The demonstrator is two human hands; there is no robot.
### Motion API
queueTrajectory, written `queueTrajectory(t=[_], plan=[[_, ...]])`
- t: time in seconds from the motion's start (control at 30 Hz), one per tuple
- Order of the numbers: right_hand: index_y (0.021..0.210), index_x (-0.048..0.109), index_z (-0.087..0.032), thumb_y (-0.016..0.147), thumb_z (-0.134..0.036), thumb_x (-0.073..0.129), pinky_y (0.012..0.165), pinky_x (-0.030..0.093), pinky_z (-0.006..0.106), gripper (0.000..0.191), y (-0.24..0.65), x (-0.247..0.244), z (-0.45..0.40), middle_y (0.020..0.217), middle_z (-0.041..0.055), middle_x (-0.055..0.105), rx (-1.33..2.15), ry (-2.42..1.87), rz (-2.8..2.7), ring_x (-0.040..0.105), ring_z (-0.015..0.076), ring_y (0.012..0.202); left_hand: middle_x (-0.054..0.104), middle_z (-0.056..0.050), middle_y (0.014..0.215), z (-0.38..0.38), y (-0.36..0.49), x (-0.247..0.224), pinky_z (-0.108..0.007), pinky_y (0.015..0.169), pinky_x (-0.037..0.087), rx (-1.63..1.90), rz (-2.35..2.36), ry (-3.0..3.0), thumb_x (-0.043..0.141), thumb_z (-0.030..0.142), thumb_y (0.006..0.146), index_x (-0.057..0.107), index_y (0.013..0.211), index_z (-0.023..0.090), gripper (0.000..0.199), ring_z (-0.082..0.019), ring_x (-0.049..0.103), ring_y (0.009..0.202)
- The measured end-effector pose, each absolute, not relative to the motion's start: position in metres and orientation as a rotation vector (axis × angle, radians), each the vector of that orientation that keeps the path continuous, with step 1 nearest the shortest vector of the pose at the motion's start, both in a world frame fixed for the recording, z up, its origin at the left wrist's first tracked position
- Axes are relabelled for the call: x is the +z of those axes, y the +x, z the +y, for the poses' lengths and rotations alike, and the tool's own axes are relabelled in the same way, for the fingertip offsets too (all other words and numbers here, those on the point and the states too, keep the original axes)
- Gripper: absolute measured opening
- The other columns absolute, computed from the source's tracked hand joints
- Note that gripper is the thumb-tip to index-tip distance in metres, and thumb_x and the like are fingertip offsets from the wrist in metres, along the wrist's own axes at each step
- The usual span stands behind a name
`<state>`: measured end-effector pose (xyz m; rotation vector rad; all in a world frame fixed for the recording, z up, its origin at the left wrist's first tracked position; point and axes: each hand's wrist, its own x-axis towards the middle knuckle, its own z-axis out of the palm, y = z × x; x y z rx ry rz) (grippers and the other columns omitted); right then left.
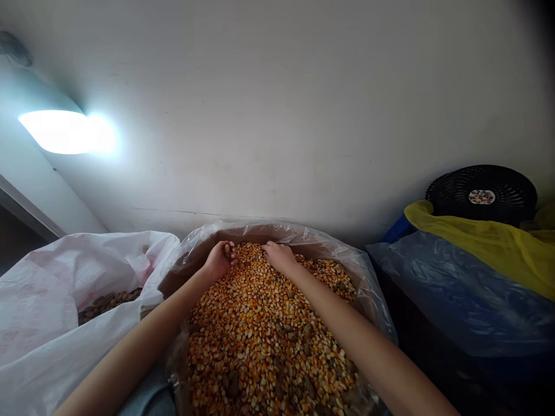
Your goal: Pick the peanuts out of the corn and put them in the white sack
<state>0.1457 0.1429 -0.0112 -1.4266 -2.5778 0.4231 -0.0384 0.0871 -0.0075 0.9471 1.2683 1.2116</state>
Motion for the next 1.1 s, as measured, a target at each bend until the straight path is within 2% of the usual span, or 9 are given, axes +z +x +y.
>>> queueTrajectory(t=[0.17, 0.3, 0.4, 0.5, 0.57, 0.7, 0.83, 0.97, 1.1], plan=[[0.093, 0.059, -0.021, 0.074, -0.032, 0.048, 0.048, 0.038, 0.022, 0.024, 0.166, -0.014, 0.149, 0.087, 0.0064, 0.058, 1.093, -1.421, -1.853, 0.053, 0.0140, 0.064, 0.046, 0.001, 0.055, 0.088, -0.033, -0.008, -0.022, 0.042, 0.030, 0.989, 1.563, 1.390, 0.035, 0.047, 0.074, 0.047, 0.070, 0.018, 0.032, -0.010, 0.041, 0.044], [0.083, 0.055, -0.019, 0.074, -0.028, 0.044, 0.032, 0.024, 0.015, 0.017, 0.177, -0.005, 0.155, 0.068, 0.0006, 0.054, 1.757, -1.156, -1.039, 0.038, 0.0046, 0.042, 0.060, -0.005, 0.073, 0.086, -0.026, -0.012, -0.027, 0.057, 0.036, 0.422, 1.803, 2.192, 0.037, 0.041, 0.077, 0.053, 0.090, 0.021, 0.029, -0.019, 0.054, 0.063], [0.071, 0.051, -0.016, 0.073, -0.027, 0.046, 0.030, 0.019, 0.014, 0.012, 0.173, -0.002, 0.151, 0.061, -0.0009, 0.050, 1.944, -1.031, -0.862, 0.034, 0.0023, 0.038, 0.062, -0.009, 0.084, 0.081, -0.021, -0.015, -0.029, 0.061, 0.038, 0.127, 1.847, 2.356, 0.032, 0.039, 0.081, 0.051, 0.098, 0.022, 0.031, -0.022, 0.057, 0.071], [0.067, 0.048, -0.017, 0.070, -0.032, 0.051, 0.031, 0.020, 0.015, 0.015, 0.167, -0.005, 0.144, 0.061, -0.0006, 0.050, 1.820, -1.178, -1.133, 0.035, 0.0034, 0.038, 0.061, -0.009, 0.092, 0.077, -0.018, -0.014, -0.029, 0.065, 0.039, 0.098, 1.858, 2.344, 0.031, 0.039, 0.082, 0.051, 0.098, 0.022, 0.031, -0.022, 0.057, 0.078], [0.069, 0.052, -0.018, 0.070, -0.033, 0.052, 0.035, 0.026, 0.018, 0.015, 0.165, -0.008, 0.139, 0.063, 0.0007, 0.053, 1.531, -1.330, -1.515, 0.041, 0.0065, 0.042, 0.060, -0.009, 0.095, 0.075, -0.018, -0.014, -0.029, 0.068, 0.039, 0.156, 1.848, 2.327, 0.032, 0.037, 0.082, 0.052, 0.095, 0.022, 0.028, -0.021, 0.057, 0.081], [0.087, 0.060, -0.023, 0.071, -0.025, 0.051, 0.056, 0.039, 0.027, 0.018, 0.164, -0.012, 0.132, 0.084, 0.0067, 0.061, 0.742, -1.481, -2.243, 0.055, 0.0183, 0.069, 0.061, -0.007, 0.094, 0.074, -0.022, -0.015, -0.027, 0.069, 0.039, 0.304, 1.849, 2.239, 0.035, 0.035, 0.081, 0.055, 0.091, 0.022, 0.025, -0.020, 0.056, 0.082], [0.096, 0.059, -0.020, 0.072, -0.015, 0.048, 0.067, 0.038, 0.032, 0.027, 0.162, -0.015, 0.130, 0.093, 0.0116, 0.060, 0.380, -1.567, -2.539, 0.056, 0.0243, 0.083, 0.062, -0.005, 0.090, 0.076, -0.028, -0.017, -0.026, 0.069, 0.039, 0.368, 1.804, 2.162, 0.039, 0.037, 0.079, 0.056, 0.089, 0.022, 0.025, -0.020, 0.056, 0.082], [0.092, 0.059, -0.021, 0.073, -0.024, 0.050, 0.058, 0.039, 0.027, 0.022, 0.164, -0.014, 0.133, 0.082, 0.0085, 0.061, 0.554, -1.569, -2.381, 0.057, 0.0200, 0.071, 0.062, -0.004, 0.083, 0.078, -0.031, -0.018, -0.025, 0.065, 0.038, 0.480, 1.761, 2.026, 0.045, 0.039, 0.074, 0.057, 0.082, 0.020, 0.024, -0.020, 0.055, 0.078], [0.089, 0.056, -0.019, 0.070, -0.039, 0.051, 0.038, 0.030, 0.020, 0.028, 0.172, -0.004, 0.140, 0.070, 0.0033, 0.057, 1.298, -1.446, -1.747, 0.048, 0.0100, 0.046, 0.052, 0.000, 0.062, 0.082, -0.032, -0.013, -0.019, 0.048, 0.035, 1.023, 1.508, 1.344, 0.051, 0.036, 0.069, 0.053, 0.070, 0.016, 0.020, -0.011, 0.048, 0.055]])
